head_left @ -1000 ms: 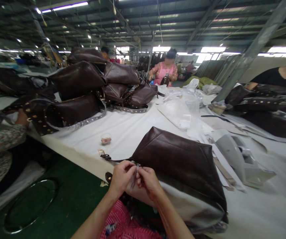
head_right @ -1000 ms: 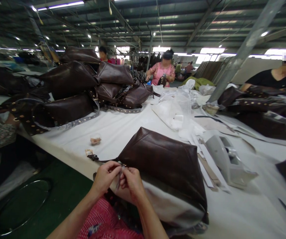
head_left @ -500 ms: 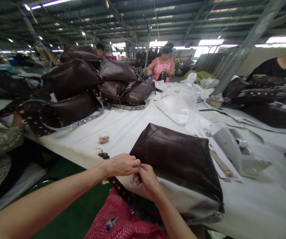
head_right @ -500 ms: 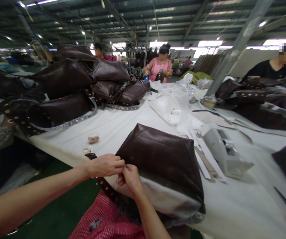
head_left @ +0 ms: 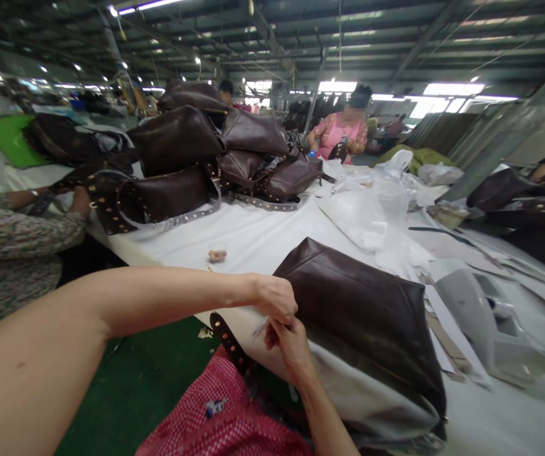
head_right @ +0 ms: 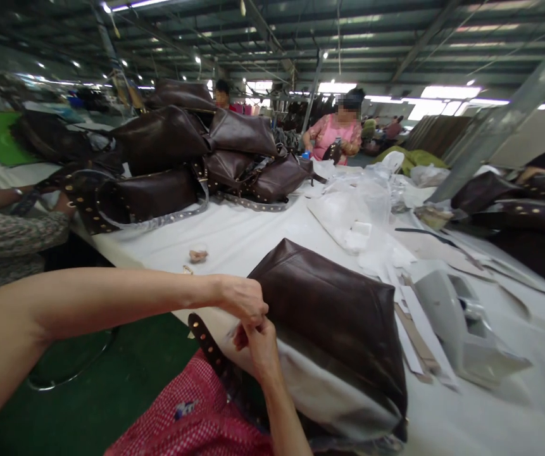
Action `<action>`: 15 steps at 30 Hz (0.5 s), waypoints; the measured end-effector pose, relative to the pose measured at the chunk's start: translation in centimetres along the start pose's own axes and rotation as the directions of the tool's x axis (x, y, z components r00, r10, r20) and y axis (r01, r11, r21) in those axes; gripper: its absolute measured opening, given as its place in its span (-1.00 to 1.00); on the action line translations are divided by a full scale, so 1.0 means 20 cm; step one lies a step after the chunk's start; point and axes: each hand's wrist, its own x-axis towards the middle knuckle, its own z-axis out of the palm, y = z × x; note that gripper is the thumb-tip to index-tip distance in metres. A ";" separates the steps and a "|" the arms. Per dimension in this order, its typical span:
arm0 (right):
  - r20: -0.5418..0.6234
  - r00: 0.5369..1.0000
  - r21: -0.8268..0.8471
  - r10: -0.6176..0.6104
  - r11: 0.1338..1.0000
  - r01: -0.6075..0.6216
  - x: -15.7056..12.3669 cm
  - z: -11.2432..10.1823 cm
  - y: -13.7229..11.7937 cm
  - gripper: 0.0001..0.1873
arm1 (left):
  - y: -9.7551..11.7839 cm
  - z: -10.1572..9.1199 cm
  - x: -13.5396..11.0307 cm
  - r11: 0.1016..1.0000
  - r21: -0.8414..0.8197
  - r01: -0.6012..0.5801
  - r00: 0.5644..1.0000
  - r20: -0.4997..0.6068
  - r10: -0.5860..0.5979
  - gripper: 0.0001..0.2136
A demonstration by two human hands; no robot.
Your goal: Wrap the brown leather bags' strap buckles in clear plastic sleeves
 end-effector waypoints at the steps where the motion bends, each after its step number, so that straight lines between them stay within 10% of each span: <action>1: 0.002 1.000 -0.033 -0.014 0.999 0.014 0.00 0.00 0.00 -0.48 | 0.00 -0.01 0.01 1.000 -0.017 0.006 1.000 -0.002 -0.006 -0.73; 9: -0.060 0.996 -0.104 -0.060 0.993 0.054 -0.02 0.02 0.01 -0.55 | 0.06 -0.03 0.04 0.965 -0.069 0.254 0.966 -0.034 -0.256 -0.84; 11: -0.066 0.996 -0.038 -0.066 0.997 0.064 -0.02 0.03 0.01 -0.59 | 0.10 -0.01 -0.02 0.873 -0.118 0.473 0.874 -0.061 -0.482 -0.90; 15: -0.029 0.999 0.083 -0.038 0.996 0.040 0.00 0.02 0.01 -0.58 | 0.22 0.08 -0.17 0.534 -0.371 0.760 0.541 -0.096 -0.836 -0.90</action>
